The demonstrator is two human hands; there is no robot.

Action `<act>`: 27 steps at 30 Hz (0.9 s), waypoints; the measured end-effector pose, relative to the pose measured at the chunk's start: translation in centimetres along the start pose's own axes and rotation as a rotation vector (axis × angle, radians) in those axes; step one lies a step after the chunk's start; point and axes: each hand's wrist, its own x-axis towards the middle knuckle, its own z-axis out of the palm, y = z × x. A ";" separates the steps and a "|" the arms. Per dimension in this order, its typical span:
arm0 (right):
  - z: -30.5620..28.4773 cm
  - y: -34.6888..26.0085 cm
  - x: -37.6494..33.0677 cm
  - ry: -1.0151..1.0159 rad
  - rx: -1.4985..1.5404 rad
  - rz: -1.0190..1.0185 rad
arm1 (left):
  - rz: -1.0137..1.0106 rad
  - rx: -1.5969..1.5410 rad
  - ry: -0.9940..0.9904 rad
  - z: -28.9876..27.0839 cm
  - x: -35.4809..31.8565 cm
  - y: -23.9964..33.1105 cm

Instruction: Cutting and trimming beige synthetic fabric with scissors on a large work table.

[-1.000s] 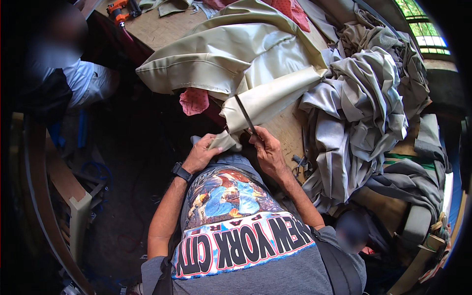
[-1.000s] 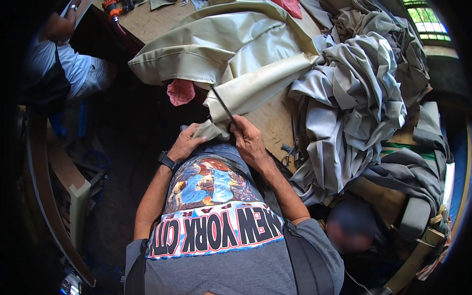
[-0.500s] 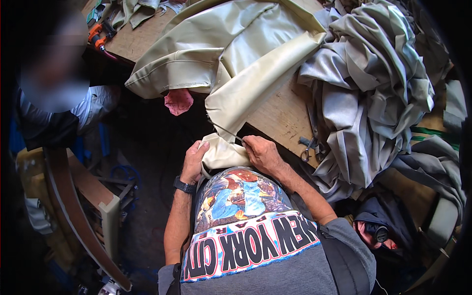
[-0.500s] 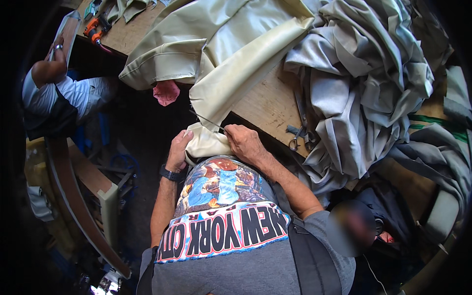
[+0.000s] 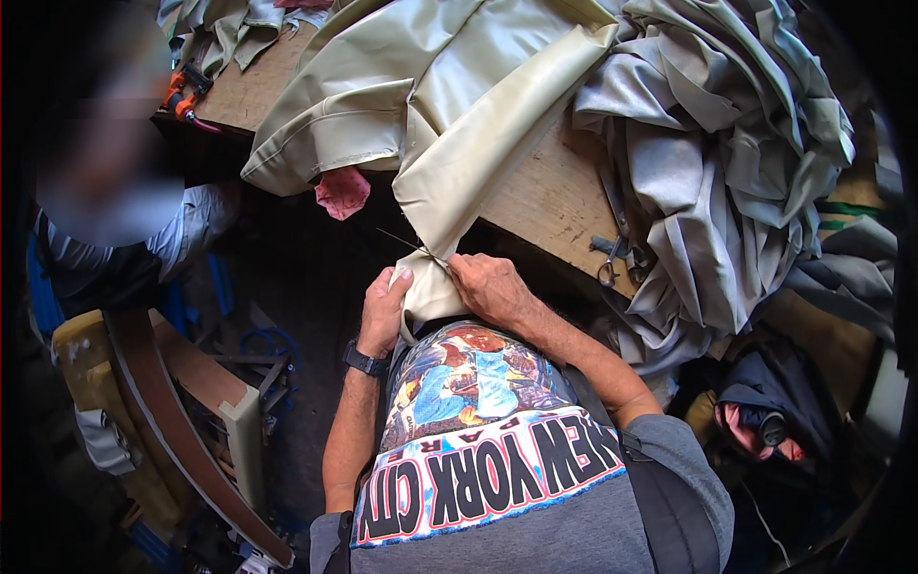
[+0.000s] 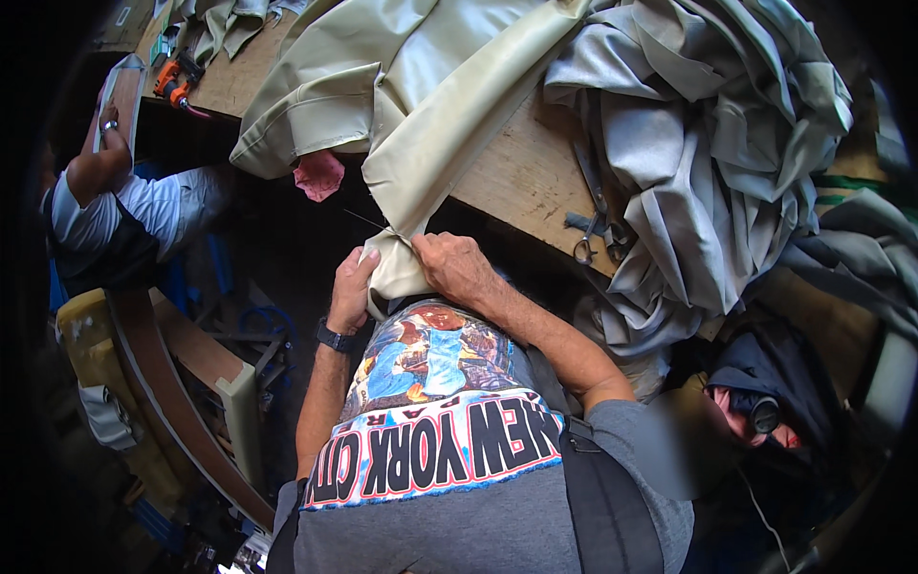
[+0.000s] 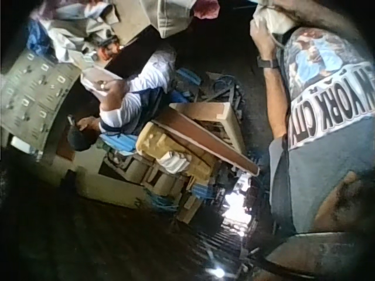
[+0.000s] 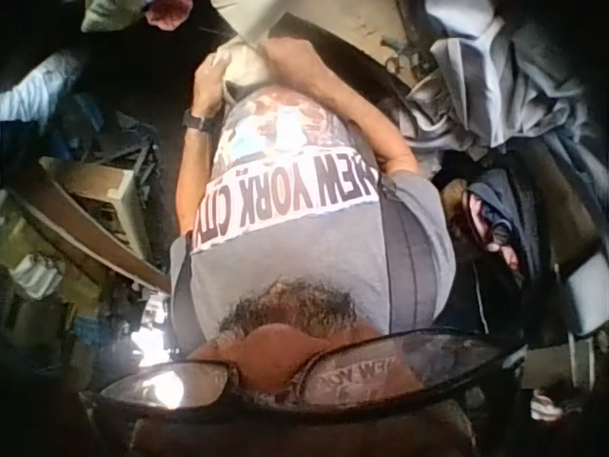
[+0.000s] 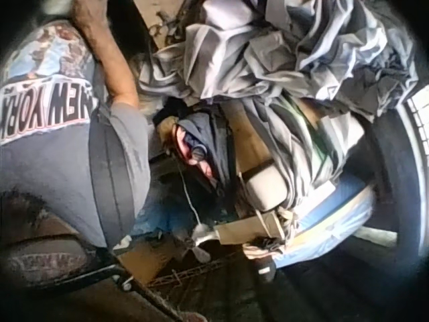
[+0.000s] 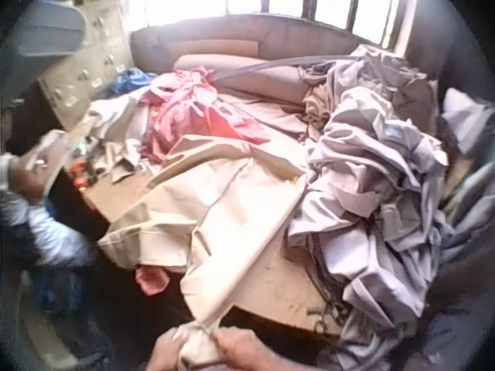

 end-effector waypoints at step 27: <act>3.9 -4.9 0.8 0.158 -0.127 0.212 | 0.052 0.169 -0.111 -5.6 0.2 -1.0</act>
